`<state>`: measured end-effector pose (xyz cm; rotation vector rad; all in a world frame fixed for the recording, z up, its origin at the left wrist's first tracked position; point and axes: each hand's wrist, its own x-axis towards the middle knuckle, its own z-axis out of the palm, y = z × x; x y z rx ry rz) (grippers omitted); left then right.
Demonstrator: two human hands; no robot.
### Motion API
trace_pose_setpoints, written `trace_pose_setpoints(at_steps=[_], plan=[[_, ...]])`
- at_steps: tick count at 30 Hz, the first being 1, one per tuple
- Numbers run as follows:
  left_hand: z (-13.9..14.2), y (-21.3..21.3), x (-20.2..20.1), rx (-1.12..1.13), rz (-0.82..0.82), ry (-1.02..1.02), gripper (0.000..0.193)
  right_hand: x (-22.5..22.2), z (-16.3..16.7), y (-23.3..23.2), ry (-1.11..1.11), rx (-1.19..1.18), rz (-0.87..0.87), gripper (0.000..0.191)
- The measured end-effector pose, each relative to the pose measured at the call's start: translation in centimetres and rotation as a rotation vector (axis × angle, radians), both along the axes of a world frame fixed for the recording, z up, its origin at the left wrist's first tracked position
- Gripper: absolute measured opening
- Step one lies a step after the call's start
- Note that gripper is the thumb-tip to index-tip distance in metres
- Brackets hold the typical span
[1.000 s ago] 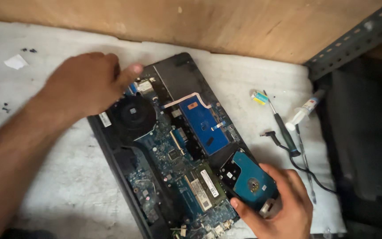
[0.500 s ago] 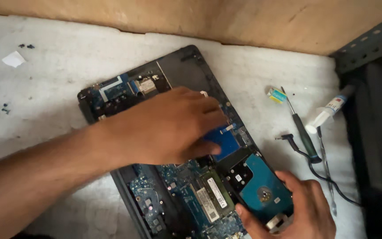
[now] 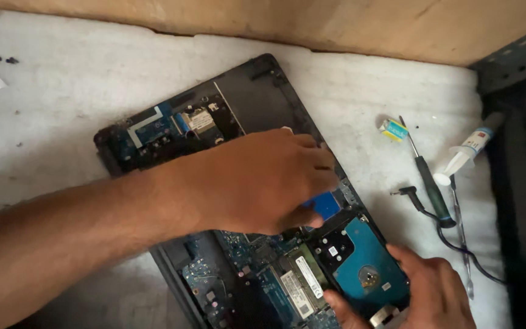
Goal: The person works on a disassembled laptop at a repair bench, detaching the hard drive bracket and caddy from the old drive, fitting the drive into the laptop's drive bay, and connecting the SATA connector by hand. They press the drive into place and reposition the laptop on the bench.
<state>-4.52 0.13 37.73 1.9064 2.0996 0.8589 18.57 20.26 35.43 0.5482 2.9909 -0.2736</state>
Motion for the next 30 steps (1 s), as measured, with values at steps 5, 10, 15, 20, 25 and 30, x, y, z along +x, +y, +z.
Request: trace_pose_setpoints(at_steps=[5,10,15,20,25,30], plan=[[-0.1,0.9,-1.2,-0.034,-0.034,0.001,0.035,0.3,-0.9,-0.3,0.231,-0.009,0.102,0.094],[-0.5,2.0,-2.5,-0.115,-0.105,-0.053,0.054,0.4,-1.9,0.8,0.244,-0.082,0.153,0.094],[-0.6,2.7,-2.5,0.001,-0.138,-0.052,0.096,0.2,-2.8,0.7,0.425,-0.242,0.095,0.09],[-0.3,3.0,-2.6,-0.079,-0.131,-0.086,0.099,0.2,-2.6,2.6,0.291,-0.099,0.195,0.096],[0.0,3.1,-3.1,-0.117,-0.138,-0.105,0.098,0.1,-3.0,2.9,0.23,-0.148,0.14,0.096],[-0.1,3.1,-3.1,-0.048,-0.135,-0.091,0.095,-0.4,-2.9,2.7,0.253,-0.158,0.174,0.092]])
